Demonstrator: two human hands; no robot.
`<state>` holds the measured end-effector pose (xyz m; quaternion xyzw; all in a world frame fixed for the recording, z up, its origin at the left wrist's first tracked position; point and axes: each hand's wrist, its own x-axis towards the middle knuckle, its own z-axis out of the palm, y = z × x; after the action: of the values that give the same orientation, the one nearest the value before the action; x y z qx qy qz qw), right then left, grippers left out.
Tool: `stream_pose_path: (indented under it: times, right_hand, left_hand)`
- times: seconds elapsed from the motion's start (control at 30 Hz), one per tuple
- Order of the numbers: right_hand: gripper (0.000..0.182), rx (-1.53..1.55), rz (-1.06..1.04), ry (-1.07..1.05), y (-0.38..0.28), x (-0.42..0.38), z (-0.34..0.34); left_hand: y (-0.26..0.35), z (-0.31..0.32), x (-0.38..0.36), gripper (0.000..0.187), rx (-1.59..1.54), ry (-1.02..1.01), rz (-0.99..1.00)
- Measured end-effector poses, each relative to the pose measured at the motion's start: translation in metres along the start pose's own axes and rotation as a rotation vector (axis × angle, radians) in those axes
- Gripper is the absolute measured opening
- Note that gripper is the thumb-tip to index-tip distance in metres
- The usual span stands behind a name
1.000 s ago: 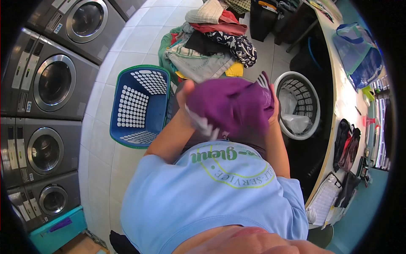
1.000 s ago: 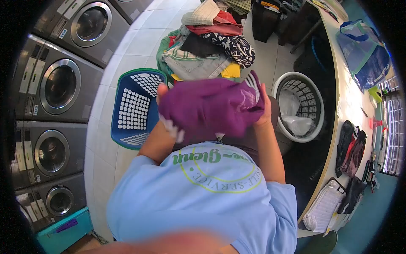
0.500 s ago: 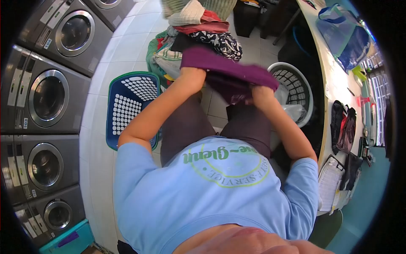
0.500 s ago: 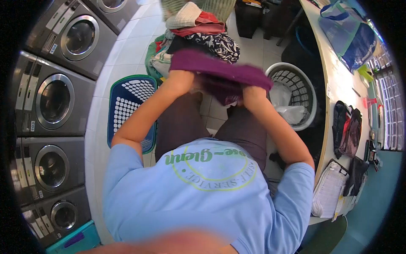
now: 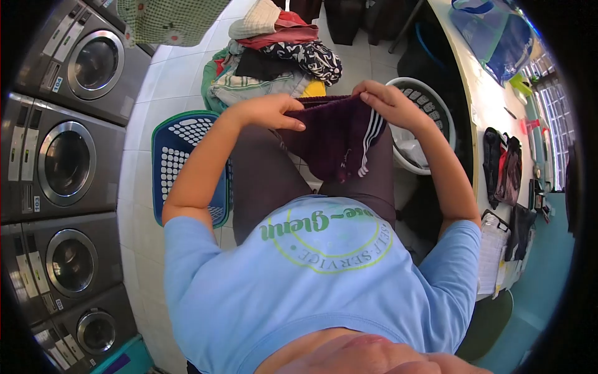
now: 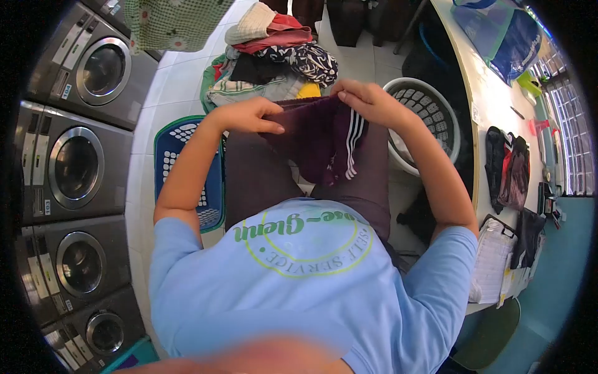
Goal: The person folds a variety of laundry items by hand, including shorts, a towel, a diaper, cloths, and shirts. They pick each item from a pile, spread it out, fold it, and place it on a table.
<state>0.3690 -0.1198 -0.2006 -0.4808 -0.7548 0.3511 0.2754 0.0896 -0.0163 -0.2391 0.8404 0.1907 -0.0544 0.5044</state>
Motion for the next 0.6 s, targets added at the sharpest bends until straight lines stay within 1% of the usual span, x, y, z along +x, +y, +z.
stream_pose_path:
  times: [0.03,0.07,0.1,0.13,0.17,0.2,0.23,0.27,0.3,0.4,0.43,0.53,0.57,0.6]
  right_hand:
    - [0.013,-0.039,0.033,-0.036,-0.015,-0.002,-0.011]
    - [0.011,-0.078,0.065,-0.069,-0.023,-0.004,-0.016]
    - [0.011,-0.158,-0.139,-0.014,-0.023,-0.005,-0.019]
    - [0.009,-0.196,-0.210,0.004,-0.024,-0.006,-0.024]
    - [0.008,-0.234,-0.281,0.022,-0.028,-0.008,-0.030]
    - [0.006,-0.270,-0.351,0.037,-0.033,-0.011,-0.036]
    - [0.004,-0.172,-0.313,0.041,-0.040,-0.014,-0.041]
    - [0.005,-0.161,-0.334,0.041,-0.039,-0.016,-0.049]
    - [0.007,-0.187,-0.315,0.064,-0.040,-0.020,-0.056]
    - [0.015,-0.349,-0.237,0.139,-0.042,-0.025,-0.055]
    - [0.018,-0.417,-0.206,0.166,-0.043,-0.026,-0.051]
    - [0.022,-0.450,-0.135,0.207,-0.047,-0.024,-0.038]
    - [0.019,-0.485,-0.068,0.215,-0.045,-0.024,-0.035]
    - [0.019,-0.532,-0.065,0.235,-0.043,-0.024,-0.031]
  left_hand:
    - [0.022,-0.003,-0.009,0.018,-0.067,-0.005,0.072]
    - [0.031,-0.002,-0.015,0.020,-0.074,0.054,0.181]
    - [0.037,-0.002,-0.023,0.022,-0.082,0.113,0.290]
    - [0.042,-0.004,-0.028,0.024,-0.090,0.172,0.399]
    - [0.048,-0.007,-0.032,0.020,-0.001,0.168,0.559]
    - [0.056,-0.009,-0.037,0.019,0.091,0.170,0.483]
    - [0.063,-0.007,-0.044,0.017,0.181,0.173,0.406]
    - [0.067,-0.005,-0.049,0.016,0.271,0.178,0.327]
    - [0.061,0.000,-0.051,0.014,0.451,0.310,0.164]
    - [0.061,0.001,-0.049,0.013,0.716,0.610,0.218]
    - [0.060,0.004,-0.048,0.014,0.664,0.644,0.155]
    - [0.050,0.006,-0.042,0.015,0.623,0.625,0.215]
    - [0.046,0.005,-0.040,0.016,0.667,0.623,0.222]
    - [0.043,0.004,-0.037,0.018,0.712,0.622,0.230]
